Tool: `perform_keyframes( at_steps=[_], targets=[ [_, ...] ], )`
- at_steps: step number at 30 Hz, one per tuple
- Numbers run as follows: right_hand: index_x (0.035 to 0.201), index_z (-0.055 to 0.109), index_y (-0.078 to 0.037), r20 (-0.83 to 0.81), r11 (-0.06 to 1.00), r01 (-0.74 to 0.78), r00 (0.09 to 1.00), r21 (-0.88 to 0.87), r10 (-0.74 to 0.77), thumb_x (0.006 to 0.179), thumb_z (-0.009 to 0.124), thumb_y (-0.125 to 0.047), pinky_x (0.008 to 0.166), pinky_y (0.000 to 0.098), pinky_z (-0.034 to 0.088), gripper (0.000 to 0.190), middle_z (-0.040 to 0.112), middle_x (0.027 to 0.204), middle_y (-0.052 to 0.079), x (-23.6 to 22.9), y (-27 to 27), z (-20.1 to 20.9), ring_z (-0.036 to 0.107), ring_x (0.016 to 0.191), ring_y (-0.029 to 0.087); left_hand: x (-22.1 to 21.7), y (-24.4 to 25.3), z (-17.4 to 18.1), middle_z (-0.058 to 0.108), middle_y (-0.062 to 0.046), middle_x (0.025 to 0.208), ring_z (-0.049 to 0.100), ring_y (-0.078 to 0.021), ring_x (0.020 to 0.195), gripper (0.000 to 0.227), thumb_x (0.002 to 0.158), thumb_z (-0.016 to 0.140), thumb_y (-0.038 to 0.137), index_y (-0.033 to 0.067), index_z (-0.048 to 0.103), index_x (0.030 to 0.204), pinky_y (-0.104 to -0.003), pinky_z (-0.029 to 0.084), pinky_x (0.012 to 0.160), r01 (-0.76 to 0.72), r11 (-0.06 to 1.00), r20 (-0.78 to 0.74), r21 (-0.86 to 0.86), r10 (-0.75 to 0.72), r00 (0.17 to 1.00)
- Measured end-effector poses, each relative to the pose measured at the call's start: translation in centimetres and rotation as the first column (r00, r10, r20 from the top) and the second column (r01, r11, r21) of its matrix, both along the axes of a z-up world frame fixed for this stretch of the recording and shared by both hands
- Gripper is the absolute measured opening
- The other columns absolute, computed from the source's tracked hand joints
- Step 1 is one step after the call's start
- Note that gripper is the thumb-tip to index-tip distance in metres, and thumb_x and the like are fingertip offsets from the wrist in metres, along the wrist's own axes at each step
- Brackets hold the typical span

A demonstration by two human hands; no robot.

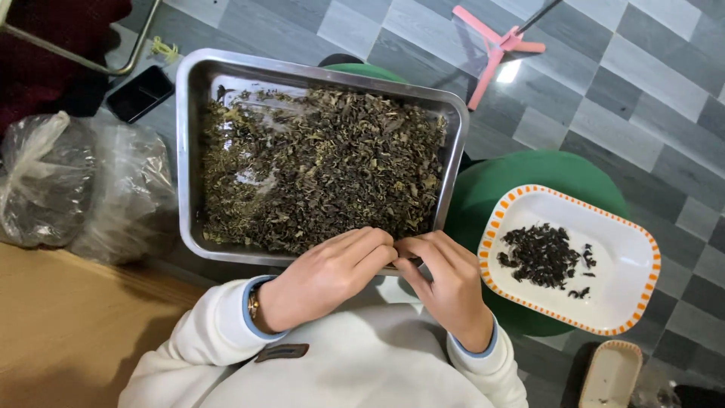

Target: Sorting and picking specific tea leaves from a large tray into a smaller container.

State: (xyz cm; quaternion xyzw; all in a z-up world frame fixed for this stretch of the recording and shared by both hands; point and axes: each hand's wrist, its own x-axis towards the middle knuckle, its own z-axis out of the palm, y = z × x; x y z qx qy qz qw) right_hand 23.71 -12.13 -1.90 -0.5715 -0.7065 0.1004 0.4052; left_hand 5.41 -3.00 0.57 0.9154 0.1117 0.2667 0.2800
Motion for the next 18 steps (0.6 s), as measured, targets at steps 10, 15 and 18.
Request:
perform_keyframes(
  at_steps=[10, 15, 18],
  targets=[
    [0.099, 0.073, -0.004, -0.341, 0.987, -0.071, 0.94, -0.144, 0.018, 0.095, 0.069, -0.012, 0.054, 0.028, 0.055, 0.01, 0.063, 0.067, 0.003, -0.1, -0.8, -0.3, 0.057, 0.052, 0.016, 0.2, 0.7, 0.7, 0.055, -0.01, 0.082, 0.063, -0.0277, 0.073, 0.021, 0.107, 0.05, 0.005, 0.0013, 0.058, 0.088, -0.034, 0.054, 0.065, 0.089, 0.995, 0.02, -0.04, -0.088, 0.996],
    [0.094, 0.072, -0.006, -0.445, 0.975, -0.122, 0.895, -0.187, 0.026, 0.096, 0.069, -0.014, 0.052, 0.0279, 0.053, 0.009, 0.061, 0.066, 0.004, -0.1, -1.2, -1.1, 0.058, 0.052, 0.015, 0.2, 0.5, -0.3, 0.048, -0.009, 0.077, 0.058, -0.0265, 0.069, 0.021, 0.107, 0.051, 0.005, 0.0031, 0.055, 0.086, -0.033, 0.051, 0.062, 0.088, 0.988, -0.029, 0.124, -0.085, 0.996],
    [0.093, 0.071, -0.006, -0.422, 0.97, -0.131, 0.906, -0.206, 0.033, 0.097, 0.067, -0.011, 0.052, 0.0291, 0.053, 0.008, 0.057, 0.064, 0.004, -0.2, -1.1, -0.3, 0.054, 0.05, 0.016, 0.3, 0.5, -0.6, 0.05, -0.008, 0.076, 0.059, -0.0258, 0.069, 0.02, 0.106, 0.052, 0.005, 0.0035, 0.056, 0.086, -0.032, 0.05, 0.06, 0.095, 0.986, -0.051, 0.135, -0.089, 0.995]
  ],
)
